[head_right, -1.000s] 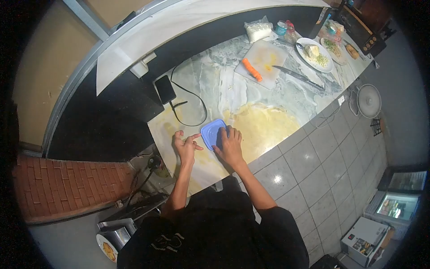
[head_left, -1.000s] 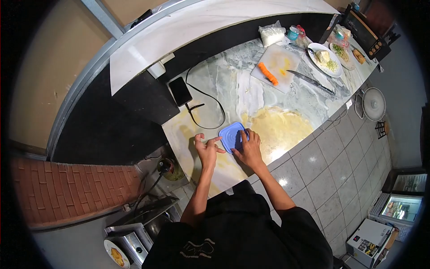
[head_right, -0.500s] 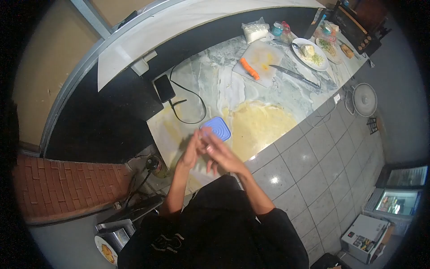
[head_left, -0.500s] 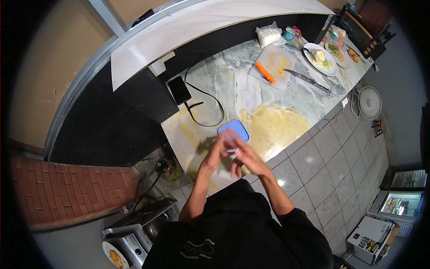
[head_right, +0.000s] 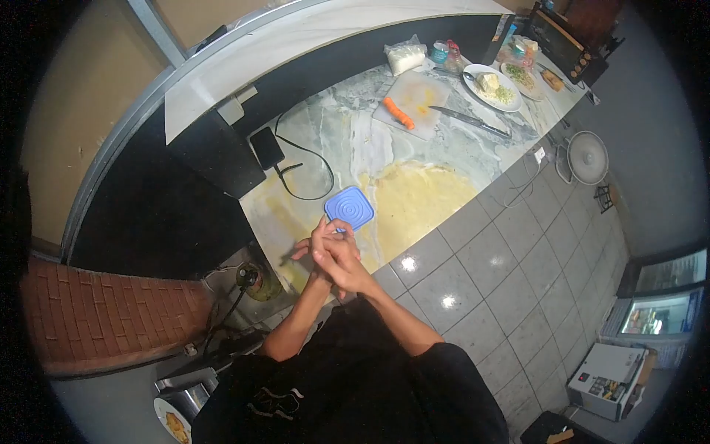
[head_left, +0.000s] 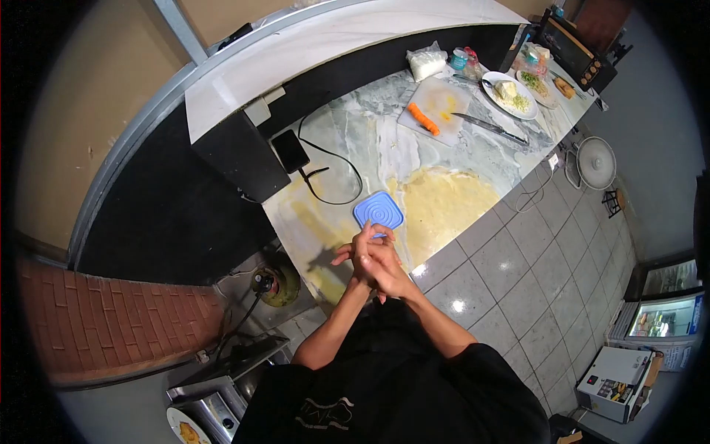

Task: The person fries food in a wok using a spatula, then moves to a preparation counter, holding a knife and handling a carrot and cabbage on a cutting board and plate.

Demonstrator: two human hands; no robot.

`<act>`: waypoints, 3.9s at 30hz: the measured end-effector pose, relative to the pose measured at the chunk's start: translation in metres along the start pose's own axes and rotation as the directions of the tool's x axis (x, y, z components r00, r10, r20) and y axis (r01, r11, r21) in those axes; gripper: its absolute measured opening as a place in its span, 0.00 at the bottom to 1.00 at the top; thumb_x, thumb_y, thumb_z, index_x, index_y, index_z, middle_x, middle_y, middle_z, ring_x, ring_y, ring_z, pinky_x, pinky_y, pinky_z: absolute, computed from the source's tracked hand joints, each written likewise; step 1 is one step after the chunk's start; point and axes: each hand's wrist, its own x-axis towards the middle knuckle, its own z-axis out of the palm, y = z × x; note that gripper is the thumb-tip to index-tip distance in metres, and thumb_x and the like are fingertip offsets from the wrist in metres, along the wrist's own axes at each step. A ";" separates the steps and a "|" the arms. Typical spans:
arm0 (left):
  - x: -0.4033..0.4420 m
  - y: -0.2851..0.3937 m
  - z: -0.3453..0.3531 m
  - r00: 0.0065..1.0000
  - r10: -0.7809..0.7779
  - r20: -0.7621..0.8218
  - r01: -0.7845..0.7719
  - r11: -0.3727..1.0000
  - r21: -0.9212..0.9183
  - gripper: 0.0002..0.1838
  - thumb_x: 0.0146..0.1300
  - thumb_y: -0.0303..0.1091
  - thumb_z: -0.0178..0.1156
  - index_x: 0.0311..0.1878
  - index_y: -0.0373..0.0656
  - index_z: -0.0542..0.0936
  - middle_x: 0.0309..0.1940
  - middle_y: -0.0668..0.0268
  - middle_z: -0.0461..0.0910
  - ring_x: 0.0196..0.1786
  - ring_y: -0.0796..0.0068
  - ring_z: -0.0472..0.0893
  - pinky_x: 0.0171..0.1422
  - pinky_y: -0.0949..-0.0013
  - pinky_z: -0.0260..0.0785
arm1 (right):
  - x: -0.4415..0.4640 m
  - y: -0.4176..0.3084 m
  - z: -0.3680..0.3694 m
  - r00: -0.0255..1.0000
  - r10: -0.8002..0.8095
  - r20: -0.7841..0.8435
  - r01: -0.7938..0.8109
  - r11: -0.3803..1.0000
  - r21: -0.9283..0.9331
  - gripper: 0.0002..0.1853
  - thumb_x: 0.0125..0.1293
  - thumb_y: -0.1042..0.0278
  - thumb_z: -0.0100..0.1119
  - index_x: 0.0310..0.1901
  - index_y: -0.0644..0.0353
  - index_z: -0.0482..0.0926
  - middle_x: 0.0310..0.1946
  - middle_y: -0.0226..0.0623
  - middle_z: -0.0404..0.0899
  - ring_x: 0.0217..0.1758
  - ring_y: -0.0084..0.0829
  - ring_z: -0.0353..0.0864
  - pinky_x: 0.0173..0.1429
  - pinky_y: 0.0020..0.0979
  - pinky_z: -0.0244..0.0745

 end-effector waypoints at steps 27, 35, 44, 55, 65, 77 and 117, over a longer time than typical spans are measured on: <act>0.159 -0.067 0.066 0.963 0.241 -0.123 -0.208 0.950 0.231 0.27 0.70 0.54 0.40 0.31 0.38 0.74 0.19 0.69 0.70 0.23 0.81 0.68 0.28 0.75 0.59 | -0.003 0.042 -0.185 0.999 -0.019 -0.041 0.019 1.000 -0.003 0.25 0.62 0.66 0.59 0.59 0.64 0.66 0.56 0.43 0.65 0.56 0.38 0.64 0.63 0.37 0.58; 0.234 -0.033 0.132 0.902 0.384 -0.199 -0.268 0.857 0.441 0.23 0.71 0.50 0.45 0.43 0.36 0.77 0.33 0.64 0.79 0.37 0.74 0.80 0.41 0.72 0.71 | 0.009 0.034 -0.365 0.939 0.318 -0.130 -0.272 0.919 0.284 0.18 0.74 0.69 0.45 0.63 0.62 0.67 0.56 0.37 0.73 0.32 0.23 0.78 0.38 0.24 0.73; 0.296 -0.063 0.147 0.874 0.469 -0.126 -0.163 0.527 0.834 0.17 0.59 0.40 0.64 0.46 0.39 0.76 0.35 0.62 0.79 0.37 0.69 0.81 0.44 0.67 0.73 | 0.013 0.114 -0.494 0.873 -0.109 -0.476 -0.369 0.491 -0.789 0.21 0.55 0.73 0.63 0.52 0.62 0.75 0.48 0.50 0.75 0.49 0.52 0.73 0.55 0.47 0.69; 0.365 -0.044 0.107 0.796 0.554 -0.245 0.270 0.037 0.962 0.56 0.47 0.57 0.70 0.70 0.34 0.52 0.58 0.39 0.65 0.62 0.41 0.66 0.66 0.51 0.60 | 0.001 0.144 -0.533 0.889 0.066 -0.454 -0.457 0.209 -0.864 0.14 0.55 0.71 0.64 0.43 0.59 0.75 0.43 0.42 0.71 0.48 0.46 0.70 0.48 0.48 0.63; 0.371 -0.060 0.100 0.789 0.612 -0.052 0.225 -0.210 0.951 0.70 0.38 0.66 0.72 0.73 0.34 0.42 0.65 0.39 0.56 0.65 0.45 0.61 0.67 0.53 0.59 | -0.031 0.149 -0.537 0.858 0.039 -0.512 -0.487 0.381 -0.786 0.15 0.53 0.80 0.62 0.43 0.64 0.73 0.44 0.47 0.70 0.49 0.50 0.70 0.51 0.48 0.63; 0.315 -0.044 0.074 0.875 0.484 -0.012 0.072 -0.106 0.992 0.72 0.30 0.60 0.77 0.75 0.43 0.43 0.71 0.44 0.53 0.71 0.39 0.55 0.74 0.49 0.49 | -0.006 0.124 -0.511 0.846 -0.042 -0.531 -0.411 0.583 -0.701 0.06 0.60 0.82 0.56 0.38 0.71 0.70 0.36 0.58 0.70 0.40 0.59 0.72 0.43 0.49 0.66; 0.267 -0.051 0.059 0.927 0.358 -0.115 0.107 0.042 0.993 0.75 0.25 0.54 0.80 0.75 0.41 0.42 0.74 0.50 0.49 0.76 0.50 0.48 0.78 0.53 0.40 | -0.058 0.128 -0.445 0.747 0.142 -0.650 -0.588 0.597 -0.546 0.12 0.71 0.67 0.47 0.37 0.69 0.73 0.22 0.59 0.75 0.25 0.56 0.76 0.29 0.46 0.67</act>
